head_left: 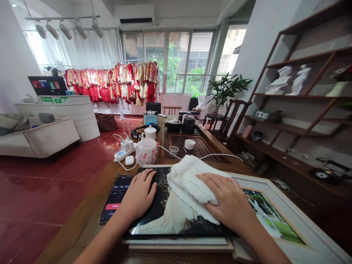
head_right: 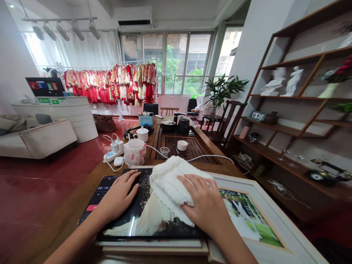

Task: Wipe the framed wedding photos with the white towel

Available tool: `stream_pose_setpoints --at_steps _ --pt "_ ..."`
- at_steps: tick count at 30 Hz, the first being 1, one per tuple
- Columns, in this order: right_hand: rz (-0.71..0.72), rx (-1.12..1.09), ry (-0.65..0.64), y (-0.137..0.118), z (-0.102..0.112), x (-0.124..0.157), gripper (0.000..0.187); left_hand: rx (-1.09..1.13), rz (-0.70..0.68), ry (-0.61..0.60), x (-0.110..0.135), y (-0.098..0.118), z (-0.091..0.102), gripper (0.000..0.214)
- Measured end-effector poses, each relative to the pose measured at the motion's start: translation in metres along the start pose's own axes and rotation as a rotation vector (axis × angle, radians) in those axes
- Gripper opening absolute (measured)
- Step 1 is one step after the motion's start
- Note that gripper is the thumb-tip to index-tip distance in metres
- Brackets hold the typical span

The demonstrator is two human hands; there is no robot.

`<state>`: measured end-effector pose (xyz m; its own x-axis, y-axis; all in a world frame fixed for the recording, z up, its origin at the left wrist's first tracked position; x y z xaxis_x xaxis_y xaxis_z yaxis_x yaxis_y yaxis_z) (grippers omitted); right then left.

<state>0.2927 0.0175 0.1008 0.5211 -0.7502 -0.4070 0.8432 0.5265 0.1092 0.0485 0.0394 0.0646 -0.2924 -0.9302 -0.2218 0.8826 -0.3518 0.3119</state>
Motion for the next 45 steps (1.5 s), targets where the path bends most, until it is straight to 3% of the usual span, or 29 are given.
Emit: stream_pose_setpoints --at_steps 5,8,15,18,23,26,31,39,45 --pt "-0.011 0.053 0.031 0.007 -0.001 0.001 0.053 0.008 -0.009 0.020 0.001 0.000 0.001 0.040" --pt "0.093 -0.008 0.019 -0.007 0.000 0.001 0.058 0.010 -0.004 0.020 0.001 0.000 0.001 0.040" --pt "0.361 -0.155 -0.146 -0.048 0.001 0.005 0.072 0.000 0.010 -0.030 -0.004 0.004 0.003 0.041" --pt "0.324 -0.140 -0.152 -0.043 -0.001 0.003 0.074 -0.001 0.011 -0.031 -0.003 0.002 0.001 0.041" --pt "0.076 -0.017 -0.041 -0.009 -0.002 0.001 0.058 0.001 0.004 -0.008 0.000 -0.001 -0.001 0.041" --pt "0.003 0.055 -0.007 0.005 -0.003 0.002 0.054 -0.006 0.006 -0.010 0.001 -0.001 -0.001 0.041" --pt "0.088 0.059 0.006 0.000 -0.001 0.002 0.056 -0.008 0.006 -0.010 0.001 0.001 0.000 0.041" --pt "0.421 -0.084 -0.122 -0.047 0.000 0.007 0.075 -0.005 0.005 -0.027 -0.006 0.004 0.001 0.041" --pt "0.338 -0.126 -0.145 -0.042 0.002 0.004 0.072 -0.008 0.009 -0.029 -0.005 0.002 0.000 0.041"
Point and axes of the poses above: each hand's wrist, its own x-axis away from the middle knuckle, its own z-axis out of the back of the hand, y = z × x, the point moved 7 cm from there along -x, towards the middle knuckle, and after that the axes turned 7 degrees about -y, right-handed, at the moved point
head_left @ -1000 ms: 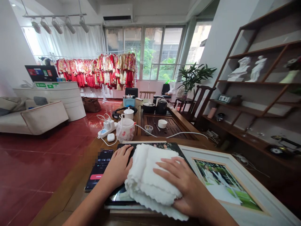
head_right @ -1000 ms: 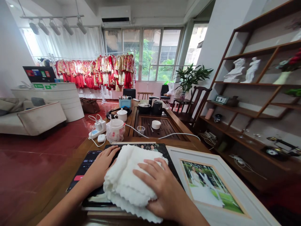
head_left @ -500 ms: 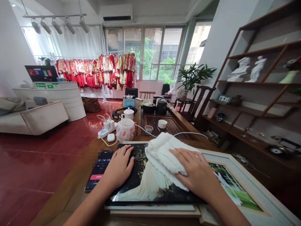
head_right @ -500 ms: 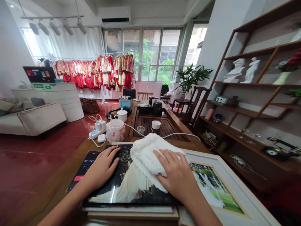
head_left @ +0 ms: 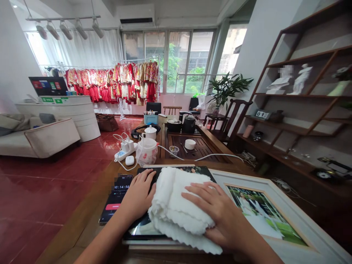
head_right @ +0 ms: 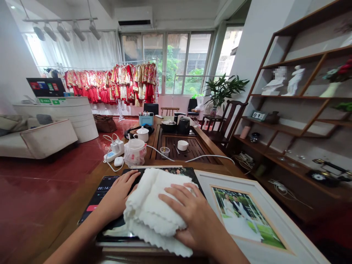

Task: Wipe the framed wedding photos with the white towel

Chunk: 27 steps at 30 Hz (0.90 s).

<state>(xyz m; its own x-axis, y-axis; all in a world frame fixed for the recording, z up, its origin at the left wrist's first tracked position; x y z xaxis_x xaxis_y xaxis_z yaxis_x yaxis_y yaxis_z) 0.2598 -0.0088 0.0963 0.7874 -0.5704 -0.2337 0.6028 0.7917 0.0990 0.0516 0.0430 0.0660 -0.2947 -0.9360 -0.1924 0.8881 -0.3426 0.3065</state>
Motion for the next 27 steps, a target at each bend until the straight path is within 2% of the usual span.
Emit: stream_pose_setpoints --at_steps 7,10,15,23,27 --pt "-0.281 0.099 0.127 0.033 0.001 0.007 0.058 -0.004 0.002 0.018 0.004 -0.002 -0.001 0.041" --pt "-0.328 0.130 0.131 0.042 0.000 0.009 0.059 -0.008 -0.004 0.025 0.004 -0.001 -0.001 0.040" --pt "-0.255 0.140 0.128 0.040 -0.001 0.010 0.061 -0.012 -0.012 0.038 0.004 0.000 0.001 0.040" --pt "-0.027 0.022 0.002 0.006 -0.002 0.002 0.078 -0.001 0.004 -0.005 0.002 0.002 0.003 0.042" --pt "-0.002 -0.013 -0.029 -0.001 -0.001 -0.001 0.079 0.000 0.021 -0.019 0.002 0.001 0.003 0.042"
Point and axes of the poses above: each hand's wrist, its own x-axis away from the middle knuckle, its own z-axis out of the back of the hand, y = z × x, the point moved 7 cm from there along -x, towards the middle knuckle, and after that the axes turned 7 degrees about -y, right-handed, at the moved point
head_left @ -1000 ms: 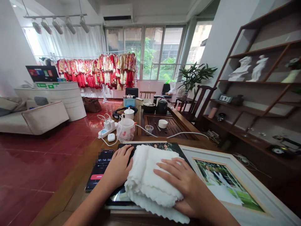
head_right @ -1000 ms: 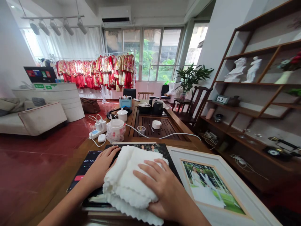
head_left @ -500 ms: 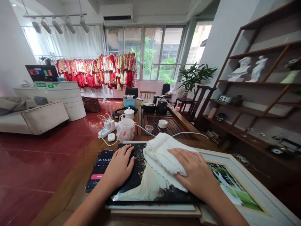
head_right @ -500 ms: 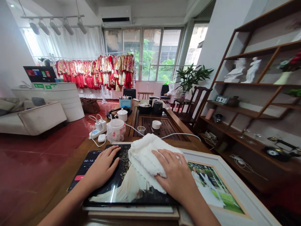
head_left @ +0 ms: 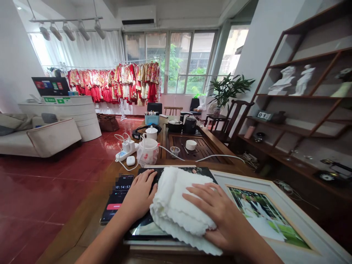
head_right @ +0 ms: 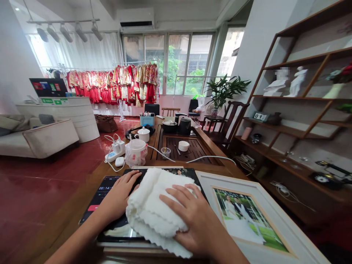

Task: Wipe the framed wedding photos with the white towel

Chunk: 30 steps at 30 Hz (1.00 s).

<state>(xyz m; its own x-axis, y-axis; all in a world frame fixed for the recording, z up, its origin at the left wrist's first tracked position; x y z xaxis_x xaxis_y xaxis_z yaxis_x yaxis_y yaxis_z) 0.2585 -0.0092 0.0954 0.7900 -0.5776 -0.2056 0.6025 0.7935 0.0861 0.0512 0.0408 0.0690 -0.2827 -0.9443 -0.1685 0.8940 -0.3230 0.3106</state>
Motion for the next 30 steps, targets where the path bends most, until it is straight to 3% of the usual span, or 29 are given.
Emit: stream_pose_setpoints --at_steps 10,15,23,26,30 --pt "-0.314 0.132 0.167 0.035 0.004 0.008 0.059 0.008 -0.033 0.057 0.003 -0.003 -0.004 0.040" --pt "-0.217 0.119 0.149 0.028 0.003 0.007 0.061 0.008 -0.034 0.061 0.003 -0.002 -0.002 0.040" --pt "0.003 -0.005 0.008 -0.004 -0.003 0.000 0.079 -0.002 -0.027 0.018 0.002 -0.001 -0.001 0.041" --pt "-0.060 0.007 0.027 0.001 -0.002 0.000 0.074 -0.004 -0.027 0.015 0.001 -0.002 -0.003 0.042" --pt "-0.255 0.066 0.126 0.021 0.001 0.004 0.062 0.003 -0.034 0.041 0.002 -0.003 -0.005 0.041"
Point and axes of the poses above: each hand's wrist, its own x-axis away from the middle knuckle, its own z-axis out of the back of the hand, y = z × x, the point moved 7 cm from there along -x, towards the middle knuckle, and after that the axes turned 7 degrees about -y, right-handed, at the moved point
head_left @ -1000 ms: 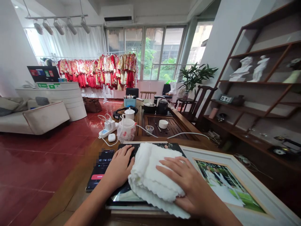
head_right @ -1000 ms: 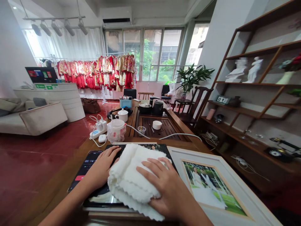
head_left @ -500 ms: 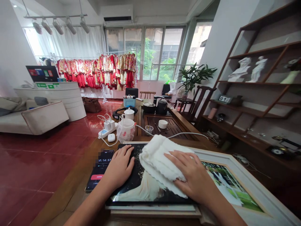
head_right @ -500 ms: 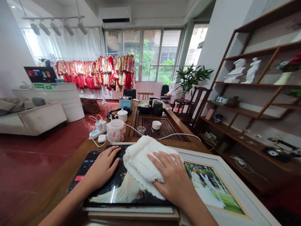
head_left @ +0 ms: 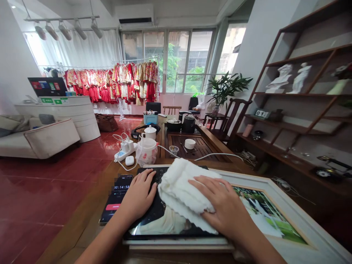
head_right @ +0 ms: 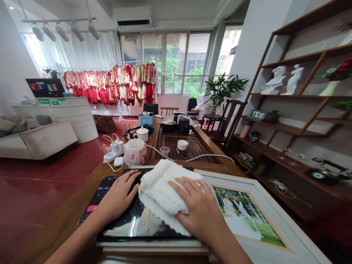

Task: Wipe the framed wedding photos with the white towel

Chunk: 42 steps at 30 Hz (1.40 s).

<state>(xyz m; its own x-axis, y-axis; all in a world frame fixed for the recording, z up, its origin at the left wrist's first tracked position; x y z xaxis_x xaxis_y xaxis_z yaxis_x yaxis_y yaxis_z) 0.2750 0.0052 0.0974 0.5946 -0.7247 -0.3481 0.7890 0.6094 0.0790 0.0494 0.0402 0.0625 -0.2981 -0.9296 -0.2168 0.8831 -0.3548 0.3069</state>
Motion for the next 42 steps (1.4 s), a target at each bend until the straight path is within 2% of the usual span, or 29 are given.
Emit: stream_pose_setpoints --at_steps 3,5,11,15,18,21,26,29,34,39,42 --pt "-0.090 0.034 0.048 0.012 0.000 0.001 0.059 0.001 -0.003 0.012 0.001 -0.001 -0.001 0.040" --pt "-0.089 0.048 0.058 0.015 0.000 0.002 0.060 0.002 -0.004 0.017 0.001 -0.001 -0.001 0.040" --pt "0.060 0.015 0.009 0.003 -0.001 0.001 0.065 0.009 0.000 0.020 0.000 0.001 0.003 0.040" --pt "0.180 -0.053 -0.064 -0.014 0.000 0.001 0.076 0.014 0.016 -0.022 -0.002 0.003 0.004 0.041" --pt "0.218 -0.081 -0.099 -0.020 0.001 0.001 0.076 0.013 0.024 -0.027 -0.002 0.003 0.003 0.042" --pt "0.140 -0.049 -0.059 -0.012 0.003 0.000 0.070 0.012 0.014 -0.008 -0.002 0.002 0.002 0.041" --pt "-0.069 0.067 0.049 0.017 0.005 0.000 0.057 0.003 -0.002 0.015 -0.002 0.002 0.002 0.040" --pt "-0.098 0.100 0.060 0.026 0.004 0.001 0.056 0.000 -0.001 0.014 -0.001 0.002 0.003 0.040" --pt "0.007 0.059 0.048 0.015 0.002 0.001 0.060 0.001 0.000 0.010 0.000 0.002 0.005 0.040" --pt "0.215 -0.058 -0.070 -0.016 -0.001 0.003 0.077 0.003 0.003 0.003 -0.001 0.002 0.005 0.040" --pt "0.265 -0.095 -0.113 -0.026 -0.001 0.004 0.078 -0.003 0.009 -0.005 -0.001 0.003 0.004 0.040"
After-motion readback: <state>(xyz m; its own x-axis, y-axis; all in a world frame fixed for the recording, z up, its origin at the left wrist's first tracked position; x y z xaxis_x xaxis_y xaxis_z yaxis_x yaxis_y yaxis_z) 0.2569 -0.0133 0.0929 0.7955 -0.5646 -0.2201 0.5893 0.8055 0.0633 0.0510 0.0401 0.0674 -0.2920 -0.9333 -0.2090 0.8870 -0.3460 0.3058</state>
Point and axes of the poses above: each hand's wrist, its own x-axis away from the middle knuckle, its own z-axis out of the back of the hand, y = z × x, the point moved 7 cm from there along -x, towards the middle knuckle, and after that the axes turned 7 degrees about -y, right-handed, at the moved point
